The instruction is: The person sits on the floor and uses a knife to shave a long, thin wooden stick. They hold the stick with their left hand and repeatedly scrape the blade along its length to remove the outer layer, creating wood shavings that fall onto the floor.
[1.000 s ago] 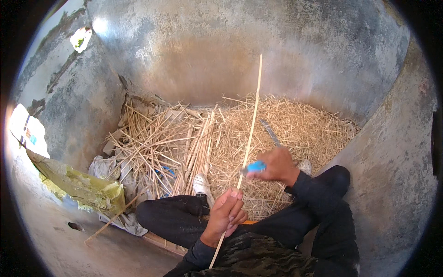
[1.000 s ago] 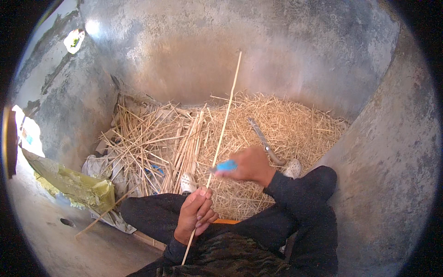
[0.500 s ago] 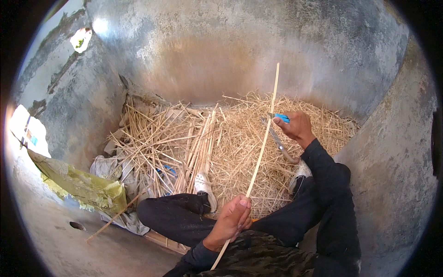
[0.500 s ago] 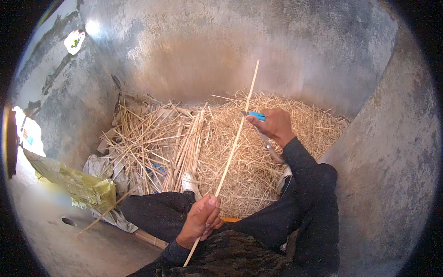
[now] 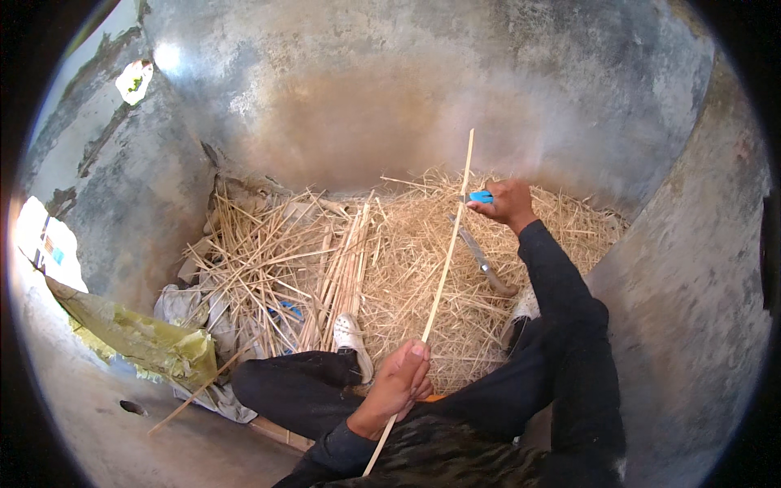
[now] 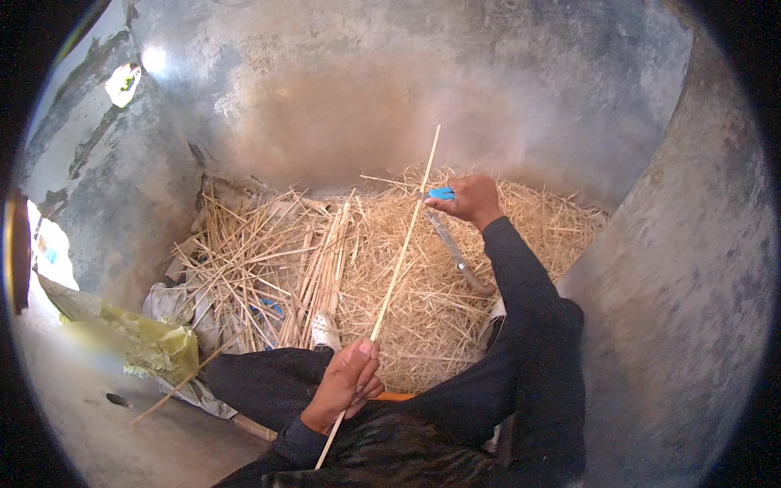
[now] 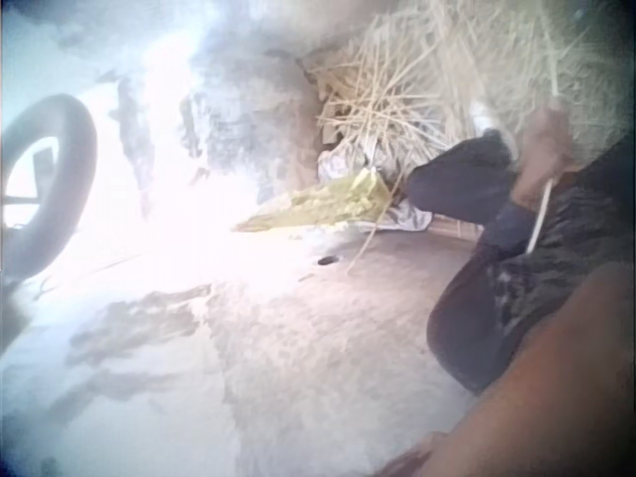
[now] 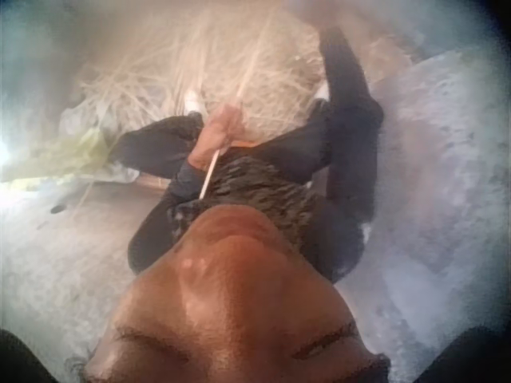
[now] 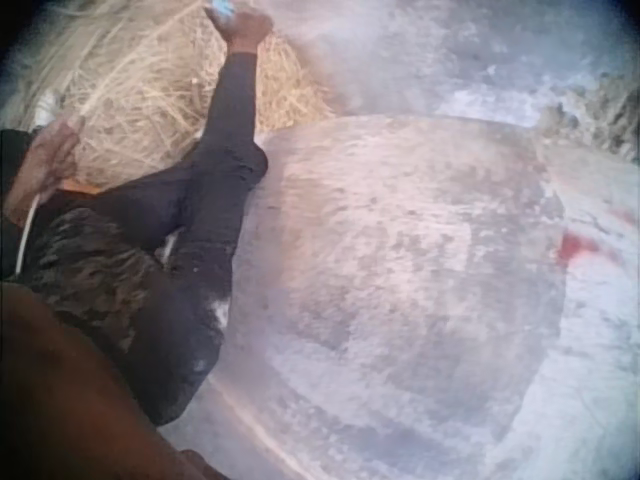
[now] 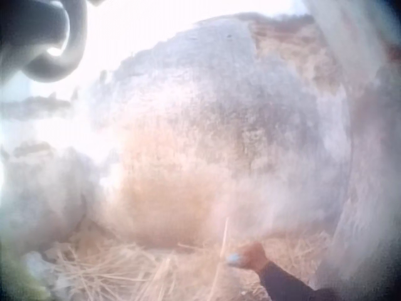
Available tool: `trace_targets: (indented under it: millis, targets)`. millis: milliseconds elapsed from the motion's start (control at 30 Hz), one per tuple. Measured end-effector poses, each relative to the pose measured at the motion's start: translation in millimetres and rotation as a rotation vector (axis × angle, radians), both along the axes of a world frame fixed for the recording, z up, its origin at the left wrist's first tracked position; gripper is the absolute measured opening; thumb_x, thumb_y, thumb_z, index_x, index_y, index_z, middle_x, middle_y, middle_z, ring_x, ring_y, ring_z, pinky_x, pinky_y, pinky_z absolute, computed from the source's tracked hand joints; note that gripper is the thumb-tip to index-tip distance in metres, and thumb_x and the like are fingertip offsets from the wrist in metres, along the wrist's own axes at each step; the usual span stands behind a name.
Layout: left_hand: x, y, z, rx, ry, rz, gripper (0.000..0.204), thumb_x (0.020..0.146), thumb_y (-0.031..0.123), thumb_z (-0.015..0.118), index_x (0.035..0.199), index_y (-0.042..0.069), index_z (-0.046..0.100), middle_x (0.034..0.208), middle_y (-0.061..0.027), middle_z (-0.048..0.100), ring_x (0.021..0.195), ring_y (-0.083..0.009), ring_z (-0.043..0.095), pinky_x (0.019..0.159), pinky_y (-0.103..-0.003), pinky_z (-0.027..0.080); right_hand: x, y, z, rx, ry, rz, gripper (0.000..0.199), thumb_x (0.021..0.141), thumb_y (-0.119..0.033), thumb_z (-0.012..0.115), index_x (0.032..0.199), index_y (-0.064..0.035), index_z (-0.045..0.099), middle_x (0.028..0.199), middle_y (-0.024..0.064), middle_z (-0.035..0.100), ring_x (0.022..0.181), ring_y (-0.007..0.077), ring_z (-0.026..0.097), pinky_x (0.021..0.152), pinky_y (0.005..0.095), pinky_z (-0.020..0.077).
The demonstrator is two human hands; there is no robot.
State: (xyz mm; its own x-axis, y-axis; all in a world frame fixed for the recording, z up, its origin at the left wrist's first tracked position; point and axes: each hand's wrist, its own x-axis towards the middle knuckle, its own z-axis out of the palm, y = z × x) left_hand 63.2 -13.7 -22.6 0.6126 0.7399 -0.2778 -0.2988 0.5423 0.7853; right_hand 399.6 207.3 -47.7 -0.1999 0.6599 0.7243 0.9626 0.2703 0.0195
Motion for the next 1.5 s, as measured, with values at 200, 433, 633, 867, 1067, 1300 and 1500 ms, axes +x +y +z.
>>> trace_targets:
  millis: [200,433,633,867,1067,1300,1500]
  targets:
    - [0,21,-8,-0.024,0.045,0.100,0.028,0.103,0.032,0.037,0.085,0.010,0.042,0.051,0.0036,0.030,0.038,-0.0069,0.025,0.041,-0.022,0.027,-10,37,-29,-0.096,-0.008,-0.012,0.070,0.069,-0.081,0.052,0.056,-0.0117,0.057,0.047,0.0105,0.053,0.044,0.0307,0.056,0.045,0.0429,0.0440]
    - [-60,-27,-13,-0.024,0.364,0.382,0.031,0.100,0.034,0.041,0.078,0.012,0.044,0.050,0.0028,0.034,0.037,-0.0105,0.028,0.041,-0.022,0.033,130,-7,-62,-0.100,0.720,-0.303,0.062,0.087,-0.062,0.048,0.088,-0.0039,0.070,0.080,0.0172,0.067,0.074,0.0348,0.064,0.066,0.0451,0.0482]
    - [-28,30,13,0.094,0.095,0.150,0.028,0.101,0.033,0.041,0.087,0.009,0.044,0.048,0.0040,0.031,0.033,-0.0076,0.024,0.038,-0.022,0.029,-23,-44,-27,-0.535,0.600,-0.307,0.073,0.087,-0.069,0.042,0.064,-0.0036,0.064,0.056,0.0169,0.056,0.054,0.0315,0.057,0.052,0.0421,0.0420]
    - [-26,15,18,0.117,0.090,0.109,0.029,0.100,0.034,0.043,0.087,0.008,0.044,0.049,0.0038,0.032,0.033,-0.0076,0.024,0.035,-0.022,0.026,-95,-73,19,-0.267,0.256,0.232,0.063,0.087,-0.068,0.044,0.067,-0.0108,0.061,0.046,0.0052,0.048,0.042,0.0238,0.052,0.044,0.0376,0.0413]
    - [-44,-19,5,0.045,0.031,0.054,0.027,0.101,0.030,0.042,0.087,0.007,0.042,0.055,0.0028,0.033,0.044,-0.0064,0.026,0.045,-0.023,0.027,-70,-50,22,-0.169,0.278,0.015,0.070,0.087,-0.072,0.036,0.069,-0.0103,0.063,0.045,0.0076,0.048,0.041,0.0254,0.053,0.044,0.0399,0.0417]
    - [-54,-53,3,-0.043,0.056,-0.047,0.027,0.101,0.033,0.044,0.090,0.008,0.043,0.060,0.0037,0.033,0.048,-0.0055,0.027,0.046,-0.023,0.027,9,-25,40,-0.187,0.170,-0.311,0.073,0.086,-0.073,0.035,0.072,-0.0066,0.064,0.051,0.0124,0.055,0.051,0.0313,0.060,0.051,0.0440,0.0460]
    - [-59,-73,-5,0.069,0.254,-0.211,0.028,0.100,0.032,0.045,0.089,0.007,0.046,0.058,0.0029,0.036,0.046,-0.0067,0.032,0.045,-0.022,0.029,145,-13,65,-0.117,0.561,-0.929,0.078,0.087,-0.070,0.036,0.089,0.0008,0.069,0.087,0.0281,0.065,0.085,0.0429,0.063,0.073,0.0505,0.0479]
